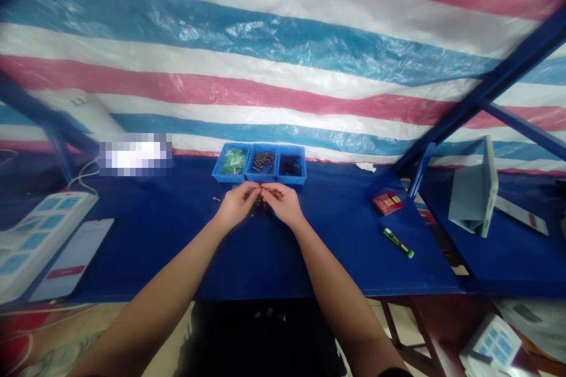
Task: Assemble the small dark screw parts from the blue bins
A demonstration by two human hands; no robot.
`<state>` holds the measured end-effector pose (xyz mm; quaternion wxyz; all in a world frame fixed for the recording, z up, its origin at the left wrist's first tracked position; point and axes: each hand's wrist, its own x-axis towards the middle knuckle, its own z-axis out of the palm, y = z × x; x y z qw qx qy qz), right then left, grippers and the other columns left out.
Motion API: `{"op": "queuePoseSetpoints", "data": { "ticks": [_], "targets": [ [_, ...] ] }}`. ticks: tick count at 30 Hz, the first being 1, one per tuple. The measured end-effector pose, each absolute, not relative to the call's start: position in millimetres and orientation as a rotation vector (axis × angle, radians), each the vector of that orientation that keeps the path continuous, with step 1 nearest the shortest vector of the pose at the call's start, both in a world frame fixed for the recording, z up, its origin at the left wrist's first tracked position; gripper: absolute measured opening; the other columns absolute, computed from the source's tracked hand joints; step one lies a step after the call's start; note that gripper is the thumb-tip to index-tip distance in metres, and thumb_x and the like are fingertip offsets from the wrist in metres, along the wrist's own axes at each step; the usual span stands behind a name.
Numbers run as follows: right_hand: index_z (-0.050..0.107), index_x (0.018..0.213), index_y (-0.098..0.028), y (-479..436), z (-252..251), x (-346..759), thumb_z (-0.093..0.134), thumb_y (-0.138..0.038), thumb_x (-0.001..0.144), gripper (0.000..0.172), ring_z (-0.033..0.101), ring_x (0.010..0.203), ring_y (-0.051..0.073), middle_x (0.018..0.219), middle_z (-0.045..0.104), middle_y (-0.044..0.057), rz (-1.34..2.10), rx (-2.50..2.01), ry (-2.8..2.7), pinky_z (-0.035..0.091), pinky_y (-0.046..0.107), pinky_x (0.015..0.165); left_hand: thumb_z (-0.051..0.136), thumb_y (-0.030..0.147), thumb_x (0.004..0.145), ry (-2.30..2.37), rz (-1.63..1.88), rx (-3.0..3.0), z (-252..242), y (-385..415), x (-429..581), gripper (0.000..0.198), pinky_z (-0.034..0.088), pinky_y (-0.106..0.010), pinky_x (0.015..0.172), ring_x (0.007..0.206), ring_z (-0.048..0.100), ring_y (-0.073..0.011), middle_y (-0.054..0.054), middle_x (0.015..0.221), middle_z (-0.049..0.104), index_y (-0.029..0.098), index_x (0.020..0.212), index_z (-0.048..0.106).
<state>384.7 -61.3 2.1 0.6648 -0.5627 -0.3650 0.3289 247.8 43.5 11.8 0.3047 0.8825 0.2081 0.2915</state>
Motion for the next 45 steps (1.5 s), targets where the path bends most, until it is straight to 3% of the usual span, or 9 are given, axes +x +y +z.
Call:
{"op": "queuePoseSetpoints", "data": {
  "ticks": [12,25,45],
  "targets": [
    [0.071,0.096,-0.019,-61.1,1.3,382.3,0.075,-0.039,0.071,0.032,0.070,0.076,0.019,0.089,0.074,0.006,0.771,-1.248,-0.834,0.059,0.036,0.079,0.042,0.038,0.098,0.542,0.763,2.383,12.9,43.8,247.5,0.028,0.049,-0.024,0.063,0.069,0.065,-0.0151,-0.002,0.078,0.069,0.020,0.093,0.064],
    [0.072,0.097,-0.019,-57.8,-0.8,386.6,0.073,-0.041,0.073,0.032,0.070,0.075,0.019,0.087,0.075,0.006,0.749,-1.278,-0.802,0.058,0.035,0.076,0.049,0.037,0.095,0.519,0.787,2.317,12.1,45.1,249.6,0.023,0.051,-0.025,0.068,0.072,0.065,-0.0144,-0.001,0.085,0.071,0.022,0.104,0.065],
    [0.072,0.097,-0.019,-58.6,1.5,384.3,0.072,-0.036,0.075,0.028,0.071,0.079,0.020,0.093,0.074,0.007,0.720,-1.266,-0.839,0.058,0.036,0.080,0.050,0.033,0.094,0.486,0.824,2.372,10.8,45.6,248.4,0.023,0.053,-0.028,0.074,0.081,0.066,-0.0164,-0.003,0.094,0.072,0.022,0.106,0.067]
  ]
}}
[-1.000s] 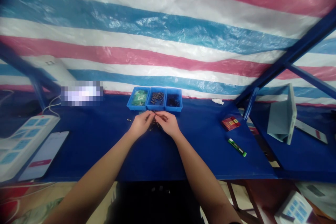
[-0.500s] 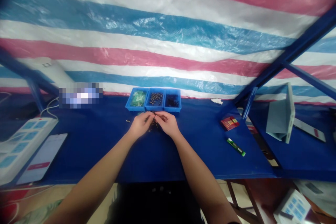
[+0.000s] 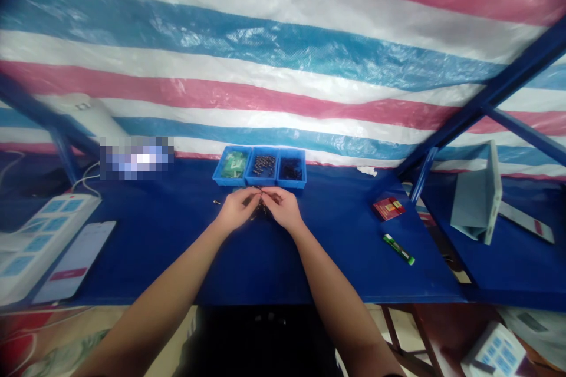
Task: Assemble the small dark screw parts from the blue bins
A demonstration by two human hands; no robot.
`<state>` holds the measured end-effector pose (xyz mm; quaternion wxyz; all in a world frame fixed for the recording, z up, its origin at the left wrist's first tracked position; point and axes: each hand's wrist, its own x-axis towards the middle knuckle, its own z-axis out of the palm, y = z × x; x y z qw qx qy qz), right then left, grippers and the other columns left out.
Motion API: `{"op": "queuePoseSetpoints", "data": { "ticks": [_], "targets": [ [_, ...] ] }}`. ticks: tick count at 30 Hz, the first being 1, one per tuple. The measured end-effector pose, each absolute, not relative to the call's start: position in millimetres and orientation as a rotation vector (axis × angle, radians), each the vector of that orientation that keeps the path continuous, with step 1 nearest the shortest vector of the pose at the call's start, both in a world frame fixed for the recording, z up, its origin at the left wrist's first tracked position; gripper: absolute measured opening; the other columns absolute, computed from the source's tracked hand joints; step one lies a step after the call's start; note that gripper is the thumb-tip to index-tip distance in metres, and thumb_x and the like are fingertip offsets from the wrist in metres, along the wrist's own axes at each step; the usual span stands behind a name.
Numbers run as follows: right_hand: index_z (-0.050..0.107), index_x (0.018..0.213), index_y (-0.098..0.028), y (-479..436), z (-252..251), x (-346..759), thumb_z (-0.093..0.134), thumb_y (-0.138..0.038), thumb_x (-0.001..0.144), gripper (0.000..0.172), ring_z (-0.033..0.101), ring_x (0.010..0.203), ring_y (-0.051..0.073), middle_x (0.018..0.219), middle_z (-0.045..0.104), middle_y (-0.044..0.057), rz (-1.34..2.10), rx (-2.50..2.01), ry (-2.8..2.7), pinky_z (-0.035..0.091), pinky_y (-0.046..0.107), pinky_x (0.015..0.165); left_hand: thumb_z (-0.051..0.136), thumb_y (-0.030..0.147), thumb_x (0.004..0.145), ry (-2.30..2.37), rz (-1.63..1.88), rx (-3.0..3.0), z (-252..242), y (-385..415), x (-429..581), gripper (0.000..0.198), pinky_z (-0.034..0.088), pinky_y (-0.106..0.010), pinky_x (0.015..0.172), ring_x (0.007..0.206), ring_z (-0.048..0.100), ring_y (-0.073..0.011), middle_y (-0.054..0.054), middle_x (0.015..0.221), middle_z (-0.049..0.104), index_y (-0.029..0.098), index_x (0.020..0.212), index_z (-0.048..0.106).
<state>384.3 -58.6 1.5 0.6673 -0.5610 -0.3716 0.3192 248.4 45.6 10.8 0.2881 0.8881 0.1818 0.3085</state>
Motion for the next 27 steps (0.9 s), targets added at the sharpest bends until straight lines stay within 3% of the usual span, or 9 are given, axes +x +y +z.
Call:
{"op": "queuePoseSetpoints", "data": {
  "ticks": [27],
  "targets": [
    [0.071,0.098,-0.019,-60.8,0.6,387.1,0.071,-0.042,0.075,0.032,0.071,0.078,0.020,0.093,0.074,0.008,0.721,-1.312,-0.876,0.059,0.036,0.079,0.046,0.033,0.097,0.413,0.801,2.517,10.3,48.8,249.4,0.025,0.049,-0.034,0.081,0.084,0.067,-0.0185,-0.005,0.096,0.073,0.021,0.104,0.067]
  ]
}}
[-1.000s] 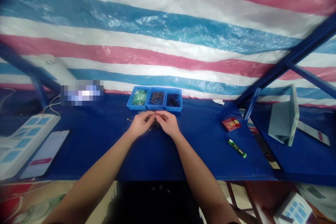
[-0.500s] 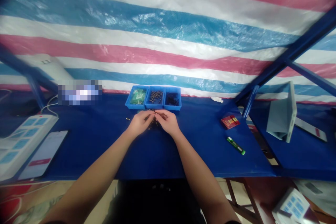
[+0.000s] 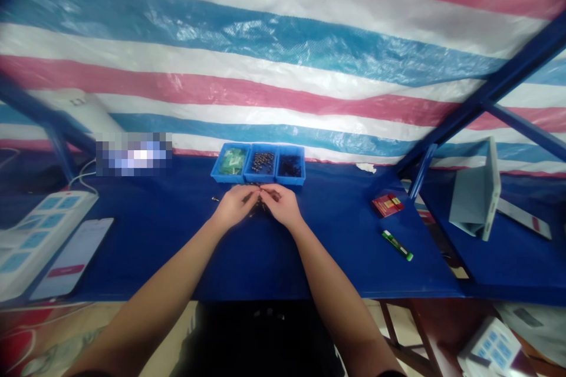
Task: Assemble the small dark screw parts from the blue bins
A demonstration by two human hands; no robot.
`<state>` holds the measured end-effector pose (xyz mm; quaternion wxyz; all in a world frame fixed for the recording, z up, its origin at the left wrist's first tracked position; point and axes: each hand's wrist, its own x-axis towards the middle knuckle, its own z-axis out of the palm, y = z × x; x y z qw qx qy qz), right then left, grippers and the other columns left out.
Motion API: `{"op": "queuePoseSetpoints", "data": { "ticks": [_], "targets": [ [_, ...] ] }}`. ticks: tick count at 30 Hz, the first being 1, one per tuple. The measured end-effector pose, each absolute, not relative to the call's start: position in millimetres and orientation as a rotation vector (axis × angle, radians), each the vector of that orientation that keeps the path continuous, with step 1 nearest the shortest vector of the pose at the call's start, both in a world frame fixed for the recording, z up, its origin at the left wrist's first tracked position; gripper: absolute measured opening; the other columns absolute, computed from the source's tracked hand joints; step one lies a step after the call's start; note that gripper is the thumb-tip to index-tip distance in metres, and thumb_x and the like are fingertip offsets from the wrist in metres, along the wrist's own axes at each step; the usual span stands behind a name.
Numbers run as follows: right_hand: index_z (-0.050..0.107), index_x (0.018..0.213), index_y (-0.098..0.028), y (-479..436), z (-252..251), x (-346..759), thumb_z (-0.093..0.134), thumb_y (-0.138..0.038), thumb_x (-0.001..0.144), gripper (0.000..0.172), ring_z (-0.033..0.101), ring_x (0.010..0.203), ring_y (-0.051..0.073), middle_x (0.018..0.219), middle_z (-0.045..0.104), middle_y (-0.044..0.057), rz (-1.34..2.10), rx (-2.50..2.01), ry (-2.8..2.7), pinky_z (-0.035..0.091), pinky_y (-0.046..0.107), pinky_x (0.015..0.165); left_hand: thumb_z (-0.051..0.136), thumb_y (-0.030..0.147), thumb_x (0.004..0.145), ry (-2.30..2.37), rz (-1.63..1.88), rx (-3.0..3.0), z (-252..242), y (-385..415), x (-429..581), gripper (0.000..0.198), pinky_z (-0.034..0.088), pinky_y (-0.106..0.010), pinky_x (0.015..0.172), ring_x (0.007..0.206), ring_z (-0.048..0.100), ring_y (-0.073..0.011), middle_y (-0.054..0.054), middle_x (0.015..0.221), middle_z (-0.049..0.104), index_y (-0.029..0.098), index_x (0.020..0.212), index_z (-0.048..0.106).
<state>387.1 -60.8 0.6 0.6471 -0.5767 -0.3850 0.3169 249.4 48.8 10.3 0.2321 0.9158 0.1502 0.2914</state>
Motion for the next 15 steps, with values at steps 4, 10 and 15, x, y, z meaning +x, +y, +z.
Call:
{"op": "queuePoseSetpoints", "data": {
  "ticks": [4,10,15],
  "targets": [
    [0.072,0.099,-0.019,-61.6,1.2,386.7,0.070,-0.040,0.076,0.030,0.070,0.078,0.020,0.092,0.074,0.007,0.690,-1.317,-0.897,0.058,0.036,0.078,0.046,0.032,0.096,0.410,0.804,2.519,10.4,48.7,248.8,0.024,0.048,-0.034,0.083,0.084,0.066,-0.0184,-0.005,0.098,0.072,0.021,0.103,0.067],
    [0.071,0.098,-0.019,-61.6,1.2,385.7,0.069,-0.039,0.078,0.029,0.070,0.077,0.019,0.090,0.074,0.007,0.675,-1.343,-0.928,0.058,0.035,0.078,0.047,0.032,0.096,0.417,0.835,2.528,10.7,47.7,248.0,0.024,0.049,-0.033,0.079,0.082,0.066,-0.0183,-0.005,0.094,0.072,0.020,0.102,0.067],
    [0.071,0.099,-0.020,-60.9,-1.7,387.4,0.068,-0.041,0.078,0.030,0.070,0.077,0.019,0.092,0.074,0.007,0.656,-1.377,-0.930,0.058,0.035,0.078,0.047,0.032,0.096,0.399,0.809,2.552,9.4,49.3,249.3,0.023,0.048,-0.034,0.080,0.081,0.066,-0.0184,-0.005,0.093,0.072,0.020,0.098,0.067]
  ]
}}
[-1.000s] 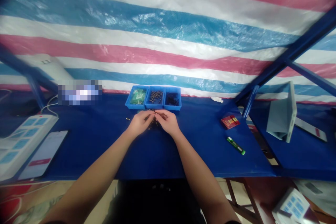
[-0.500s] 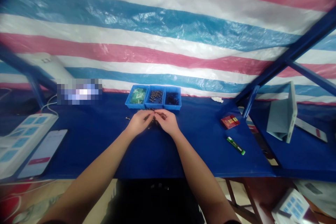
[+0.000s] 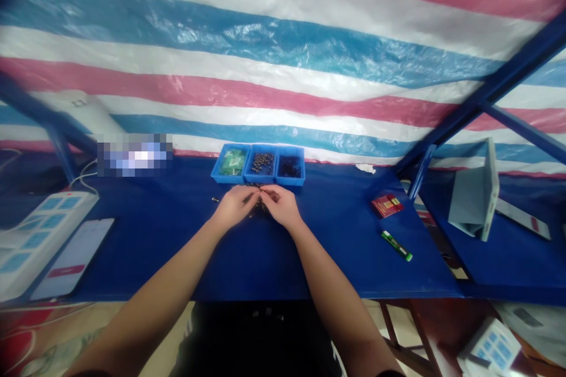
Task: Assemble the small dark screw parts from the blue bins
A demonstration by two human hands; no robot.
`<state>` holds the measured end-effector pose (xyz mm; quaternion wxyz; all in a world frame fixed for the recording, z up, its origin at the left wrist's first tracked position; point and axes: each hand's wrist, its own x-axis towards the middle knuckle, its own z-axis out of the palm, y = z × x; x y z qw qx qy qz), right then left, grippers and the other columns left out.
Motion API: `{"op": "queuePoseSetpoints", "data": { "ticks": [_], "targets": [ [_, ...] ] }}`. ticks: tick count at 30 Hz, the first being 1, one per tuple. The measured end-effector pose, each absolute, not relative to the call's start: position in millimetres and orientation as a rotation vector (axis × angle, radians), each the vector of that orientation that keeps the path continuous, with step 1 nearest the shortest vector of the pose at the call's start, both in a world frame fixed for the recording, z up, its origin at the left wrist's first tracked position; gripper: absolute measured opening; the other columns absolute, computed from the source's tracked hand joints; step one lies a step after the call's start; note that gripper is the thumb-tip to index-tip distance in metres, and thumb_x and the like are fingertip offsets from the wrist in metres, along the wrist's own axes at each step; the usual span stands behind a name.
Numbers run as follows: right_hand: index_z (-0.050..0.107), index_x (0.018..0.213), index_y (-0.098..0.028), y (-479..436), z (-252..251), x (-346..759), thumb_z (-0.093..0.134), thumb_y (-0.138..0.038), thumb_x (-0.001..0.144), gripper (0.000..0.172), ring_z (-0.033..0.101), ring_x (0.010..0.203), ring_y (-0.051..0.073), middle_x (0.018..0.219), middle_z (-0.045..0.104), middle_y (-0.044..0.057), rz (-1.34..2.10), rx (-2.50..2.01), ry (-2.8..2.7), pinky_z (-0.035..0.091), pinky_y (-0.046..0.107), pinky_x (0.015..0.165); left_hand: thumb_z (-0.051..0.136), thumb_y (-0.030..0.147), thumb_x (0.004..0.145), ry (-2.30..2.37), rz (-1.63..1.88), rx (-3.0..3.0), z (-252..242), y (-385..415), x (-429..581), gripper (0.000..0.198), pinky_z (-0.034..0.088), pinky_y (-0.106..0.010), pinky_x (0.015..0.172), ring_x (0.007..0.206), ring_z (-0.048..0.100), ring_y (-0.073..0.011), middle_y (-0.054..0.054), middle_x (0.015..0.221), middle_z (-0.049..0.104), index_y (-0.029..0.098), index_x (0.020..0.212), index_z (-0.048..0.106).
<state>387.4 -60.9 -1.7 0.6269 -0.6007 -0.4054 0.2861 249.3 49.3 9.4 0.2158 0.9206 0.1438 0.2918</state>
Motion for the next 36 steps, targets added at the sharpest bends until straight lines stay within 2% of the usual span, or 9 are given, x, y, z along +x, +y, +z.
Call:
{"op": "queuePoseSetpoints", "data": {
  "ticks": [6,12,19,27,31,36],
  "targets": [
    [0.071,0.098,-0.020,-62.4,1.5,386.8,0.070,-0.041,0.076,0.031,0.070,0.076,0.019,0.091,0.074,0.007,0.715,-1.299,-0.902,0.058,0.035,0.078,0.042,0.032,0.098,0.399,0.775,2.528,10.2,48.2,249.5,0.027,0.048,-0.035,0.082,0.086,0.065,-0.0192,-0.006,0.095,0.071,0.021,0.102,0.066],
    [0.071,0.099,-0.019,-60.5,6.5,389.1,0.071,-0.044,0.074,0.035,0.070,0.074,0.019,0.086,0.074,0.006,0.733,-1.303,-0.825,0.058,0.035,0.076,0.049,0.035,0.096,0.469,0.876,2.432,8.9,46.4,249.6,0.025,0.052,-0.034,0.083,0.092,0.066,-0.0191,-0.005,0.102,0.072,0.022,0.107,0.066],
    [0.073,0.100,-0.020,-59.4,1.2,388.9,0.070,-0.047,0.075,0.037,0.069,0.072,0.019,0.082,0.074,0.005,0.760,-1.293,-0.814,0.057,0.033,0.068,0.054,0.036,0.093,0.440,0.938,2.366,5.3,45.5,249.7,0.021,0.053,-0.033,0.085,0.093,0.067,-0.0186,-0.005,0.101,0.072,0.022,0.101,0.069],
    [0.074,0.098,-0.020,-58.8,0.7,386.7,0.071,-0.048,0.074,0.037,0.069,0.075,0.020,0.087,0.075,0.006,0.760,-1.318,-0.807,0.057,0.033,0.070,0.055,0.038,0.092,0.518,0.873,2.350,7.6,45.4,247.2,0.024,0.054,-0.029,0.074,0.080,0.067,-0.0166,-0.003,0.087,0.072,0.023,0.106,0.067],
    [0.074,0.095,-0.021,-60.1,-1.8,387.9,0.072,-0.044,0.074,0.031,0.070,0.080,0.020,0.091,0.075,0.006,0.716,-1.314,-0.810,0.057,0.034,0.075,0.055,0.038,0.092,0.479,0.879,2.358,11.3,44.6,247.1,0.026,0.054,-0.030,0.078,0.084,0.067,-0.0171,-0.003,0.094,0.073,0.025,0.111,0.068],
    [0.073,0.090,-0.020,-61.7,0.7,388.9,0.072,-0.042,0.073,0.027,0.070,0.077,0.020,0.087,0.075,0.005,0.725,-1.313,-0.818,0.058,0.034,0.074,0.054,0.037,0.093,0.462,0.885,2.379,11.3,44.2,247.5,0.028,0.054,-0.033,0.083,0.092,0.067,-0.0188,-0.004,0.105,0.073,0.026,0.116,0.067]
  ]
}}
